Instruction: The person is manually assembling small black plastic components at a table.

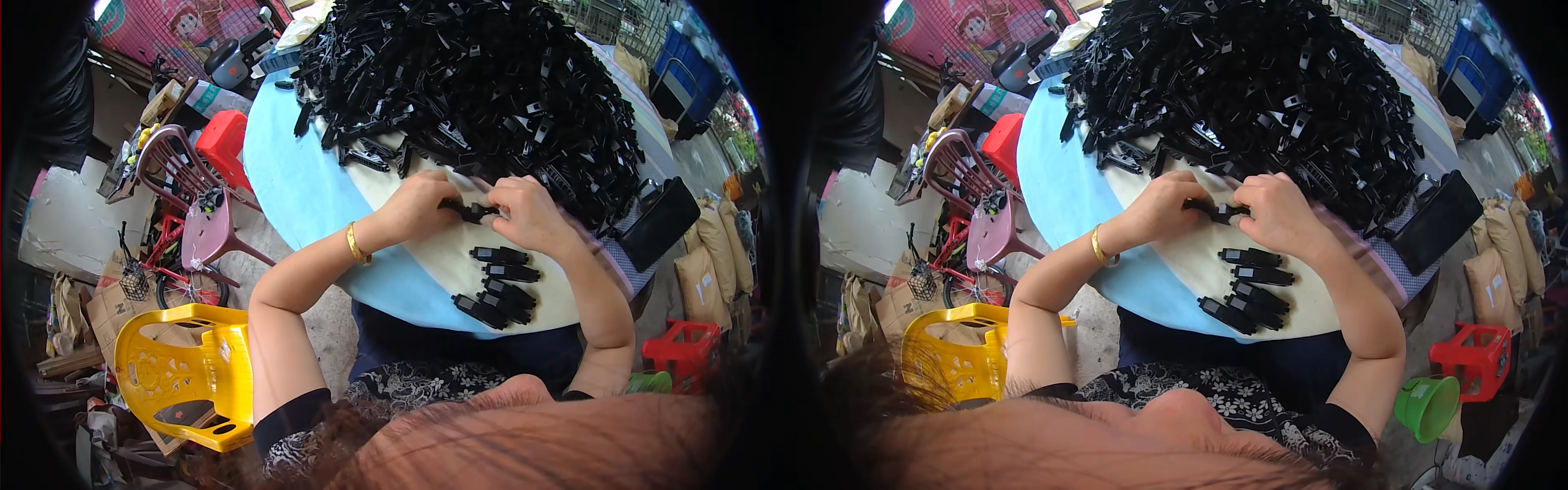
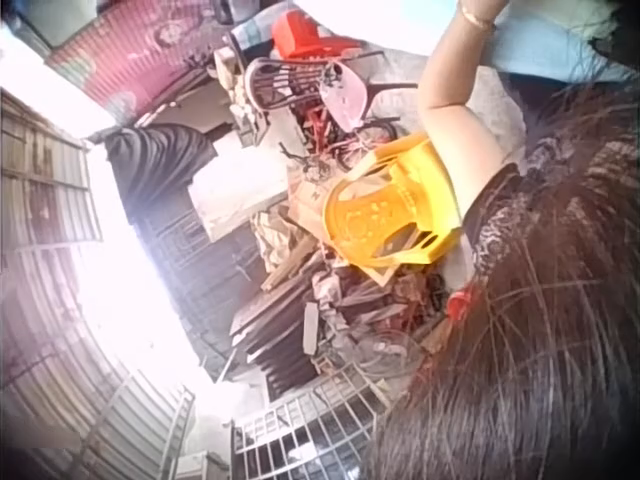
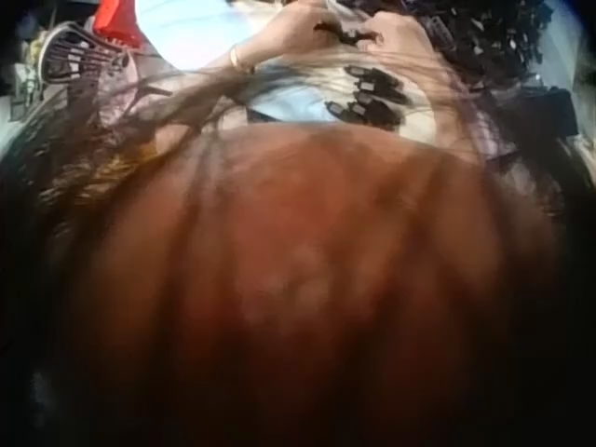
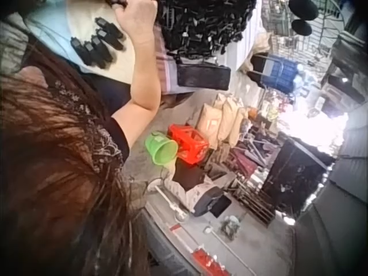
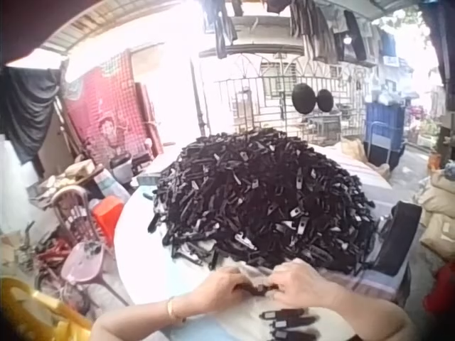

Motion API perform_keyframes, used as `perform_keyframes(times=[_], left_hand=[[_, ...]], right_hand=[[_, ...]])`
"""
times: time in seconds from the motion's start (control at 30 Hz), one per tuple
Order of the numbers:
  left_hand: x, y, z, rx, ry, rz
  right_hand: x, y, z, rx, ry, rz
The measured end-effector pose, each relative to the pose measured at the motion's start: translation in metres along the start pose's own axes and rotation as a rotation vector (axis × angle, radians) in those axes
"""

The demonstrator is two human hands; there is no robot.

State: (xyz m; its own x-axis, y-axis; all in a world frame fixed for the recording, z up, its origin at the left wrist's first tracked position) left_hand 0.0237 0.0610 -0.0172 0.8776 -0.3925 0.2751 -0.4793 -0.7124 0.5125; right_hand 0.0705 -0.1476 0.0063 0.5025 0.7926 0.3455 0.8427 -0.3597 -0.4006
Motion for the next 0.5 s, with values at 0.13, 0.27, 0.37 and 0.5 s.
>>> perform_keyframes(times=[0.13,0.27,0.37,0.5], left_hand=[[-0.005,0.000,-0.008,-0.179,0.004,-0.189],[-0.002,0.000,0.000,-0.088,0.021,-0.086],[-0.002,0.002,0.003,-0.063,0.014,0.044],[-0.008,0.005,0.000,-0.116,-0.084,0.047]], right_hand=[[-0.002,0.002,-0.002,-0.041,-0.077,0.022],[-0.002,0.006,0.018,0.109,0.003,0.038],[0.001,0.005,0.024,0.112,0.090,-0.064],[0.001,0.011,0.019,0.271,0.005,0.001]])
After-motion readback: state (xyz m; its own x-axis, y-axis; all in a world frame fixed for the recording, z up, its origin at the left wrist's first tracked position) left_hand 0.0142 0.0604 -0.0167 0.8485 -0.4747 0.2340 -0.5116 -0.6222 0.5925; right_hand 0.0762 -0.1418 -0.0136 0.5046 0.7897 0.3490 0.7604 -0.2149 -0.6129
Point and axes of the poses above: each hand's wrist, its own x-axis towards the middle knuckle, its own z-axis out of the palm, y = z × x, the point moved 1 cm from there along x, towards the middle knuckle
